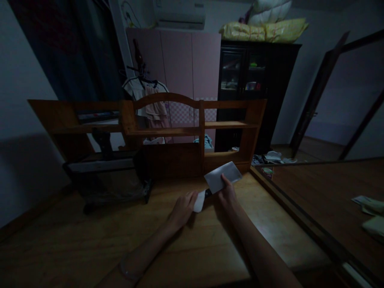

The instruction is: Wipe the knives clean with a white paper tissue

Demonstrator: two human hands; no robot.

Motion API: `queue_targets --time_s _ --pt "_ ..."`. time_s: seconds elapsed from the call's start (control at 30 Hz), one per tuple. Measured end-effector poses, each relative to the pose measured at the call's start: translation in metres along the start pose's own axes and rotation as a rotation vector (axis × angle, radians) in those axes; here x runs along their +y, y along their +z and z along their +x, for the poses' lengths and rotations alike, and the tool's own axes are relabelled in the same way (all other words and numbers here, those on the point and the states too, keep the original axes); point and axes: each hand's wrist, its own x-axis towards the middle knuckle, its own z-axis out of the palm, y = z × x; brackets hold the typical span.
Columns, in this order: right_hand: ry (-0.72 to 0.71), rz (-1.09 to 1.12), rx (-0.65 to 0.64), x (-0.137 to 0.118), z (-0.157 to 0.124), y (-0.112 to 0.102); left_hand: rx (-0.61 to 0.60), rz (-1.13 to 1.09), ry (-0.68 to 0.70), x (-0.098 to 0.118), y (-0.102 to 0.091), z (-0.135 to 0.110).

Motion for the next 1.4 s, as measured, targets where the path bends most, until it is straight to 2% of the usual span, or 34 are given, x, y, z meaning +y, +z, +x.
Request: queue_targets --time_s 0.13,0.33,0.6,0.7,0.83,1.07,1.23,1.4 --pt "0.05 -0.053 -0.012 0.001 -0.004 0.005 -0.078 0.002 0.0 0.007 -0.002 -0.003" --pt "0.05 -0.068 -0.029 0.0 -0.007 0.008 -0.149 -0.171 -0.084 0.005 0.0 -0.001" --pt "0.073 0.017 0.064 0.001 -0.001 0.002 -0.088 -0.223 -0.121 -0.005 0.005 0.006" --pt "0.062 0.031 0.058 0.0 -0.001 0.003 0.013 -0.163 -0.114 -0.002 0.005 0.004" --pt "0.048 0.051 0.031 -0.001 0.0 0.001 0.114 -0.104 0.012 0.004 0.001 0.001" --pt "0.086 -0.001 -0.001 0.002 -0.006 0.006 -0.01 0.138 0.246 0.003 0.002 -0.004" --pt "0.093 -0.041 -0.054 0.009 -0.014 0.014 -0.038 0.373 0.305 0.005 0.003 -0.006" --pt "0.125 0.009 -0.036 0.01 -0.009 0.008 -0.052 0.52 0.396 0.006 0.003 -0.004"
